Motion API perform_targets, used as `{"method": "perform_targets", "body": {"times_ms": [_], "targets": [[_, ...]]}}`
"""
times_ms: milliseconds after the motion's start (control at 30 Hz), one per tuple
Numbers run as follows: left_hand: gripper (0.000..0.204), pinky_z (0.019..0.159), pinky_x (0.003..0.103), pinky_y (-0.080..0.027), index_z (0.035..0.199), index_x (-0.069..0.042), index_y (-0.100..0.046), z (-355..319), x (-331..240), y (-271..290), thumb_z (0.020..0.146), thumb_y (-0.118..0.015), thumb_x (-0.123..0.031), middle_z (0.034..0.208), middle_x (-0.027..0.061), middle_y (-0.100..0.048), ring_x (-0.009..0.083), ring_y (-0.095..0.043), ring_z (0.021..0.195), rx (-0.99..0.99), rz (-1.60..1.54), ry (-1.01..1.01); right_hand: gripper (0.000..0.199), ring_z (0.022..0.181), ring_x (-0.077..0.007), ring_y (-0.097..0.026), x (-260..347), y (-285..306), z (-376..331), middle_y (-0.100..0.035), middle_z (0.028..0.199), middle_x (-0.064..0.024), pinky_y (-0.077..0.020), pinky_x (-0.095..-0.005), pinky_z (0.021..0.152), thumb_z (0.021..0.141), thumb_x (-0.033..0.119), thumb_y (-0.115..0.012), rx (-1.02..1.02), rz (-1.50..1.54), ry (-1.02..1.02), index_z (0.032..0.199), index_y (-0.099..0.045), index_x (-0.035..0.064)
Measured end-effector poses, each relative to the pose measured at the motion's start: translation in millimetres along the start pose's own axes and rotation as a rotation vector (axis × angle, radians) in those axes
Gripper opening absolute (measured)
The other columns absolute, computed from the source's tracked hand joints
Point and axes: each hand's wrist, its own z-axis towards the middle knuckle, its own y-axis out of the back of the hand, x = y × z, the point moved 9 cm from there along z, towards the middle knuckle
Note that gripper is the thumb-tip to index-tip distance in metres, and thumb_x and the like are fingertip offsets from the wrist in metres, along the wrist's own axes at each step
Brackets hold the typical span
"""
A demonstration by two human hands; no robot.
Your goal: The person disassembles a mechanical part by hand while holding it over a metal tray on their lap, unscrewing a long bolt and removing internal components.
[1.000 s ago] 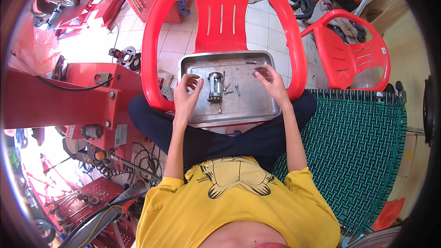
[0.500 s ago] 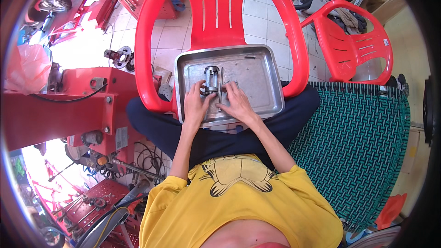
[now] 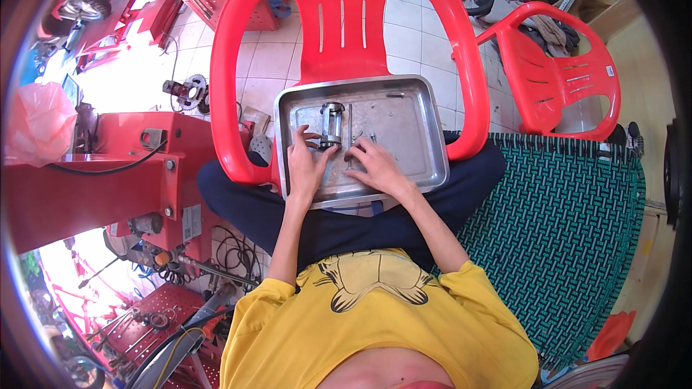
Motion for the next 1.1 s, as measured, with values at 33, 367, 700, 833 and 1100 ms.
{"method": "perform_targets", "body": {"times_ms": [33, 367, 700, 833, 1100], "targets": [[0.075, 0.083, 0.039, -0.049, 0.133, 0.002, -0.041, -0.7, 2.6, -0.6, 0.077, -0.085, -0.021, 0.104, 0.0152, -0.068, 0.0283, -0.066, 0.090, 0.009, -0.013, 0.034, 0.033, 0.099, -0.0346, -0.060, -3.5, 2.2, 1.0, -0.056, 0.107, -0.0106, -0.0487, -0.0449, 0.085, 0.077, 0.025, -0.079, -0.027, -0.037, 0.005, 0.101, -0.063, 0.0088], [0.073, 0.088, 0.041, -0.045, 0.132, 0.001, -0.044, -0.7, 3.5, -1.0, 0.077, -0.085, -0.022, 0.105, 0.0138, -0.067, 0.0283, -0.062, 0.092, 0.043, -0.065, 0.093, 0.034, 0.105, -0.0332, -0.059, -12.8, 28.9, 18.7, -0.057, 0.108, -0.0123, -0.0477, -0.0430, 0.092, 0.078, 0.026, -0.079, -0.045, -0.030, 0.055, 0.103, -0.065, 0.0067], [0.030, 0.079, 0.033, -0.049, 0.105, -0.001, -0.065, 1.5, -49.1, 72.9, 0.081, -0.079, -0.010, 0.095, 0.0103, -0.068, 0.0218, -0.063, 0.086, 0.122, -0.187, -0.061, 0.020, 0.099, -0.0202, -0.062, 21.0, 116.1, -21.3, -0.062, 0.103, -0.0065, -0.0486, -0.0319, 0.087, 0.084, 0.013, -0.076, 0.102, 0.399, -0.066, 0.100, -0.069, 0.0044], [0.015, 0.079, 0.029, -0.048, 0.092, 0.003, -0.068, 9.1, -86.3, 119.1, 0.080, -0.075, -0.003, 0.089, 0.0078, -0.070, 0.0167, -0.064, 0.083, 0.185, -0.175, -0.134, 0.020, 0.095, -0.0208, -0.064, 57.7, 200.0, -53.2, -0.065, 0.099, -0.0070, -0.0506, -0.0319, 0.083, 0.078, 0.003, -0.077, 0.102, 0.514, 0.166, 0.097, -0.071, 0.0041], [0.023, 0.059, 0.029, -0.043, 0.079, -0.009, -0.070, -52.8, -208.4, 229.1, 0.090, -0.070, -0.029, 0.080, 0.0059, -0.069, 0.0184, -0.062, 0.072, 0.570, -0.809, -0.950, 0.023, 0.087, -0.0151, -0.069, 220.3, 294.7, -151.7, -0.072, 0.103, -0.0036, -0.0466, -0.0289, 0.070, 0.097, 0.028, -0.066, 0.598, 0.499, 0.867, 0.109, -0.075, 0.0112]]}}
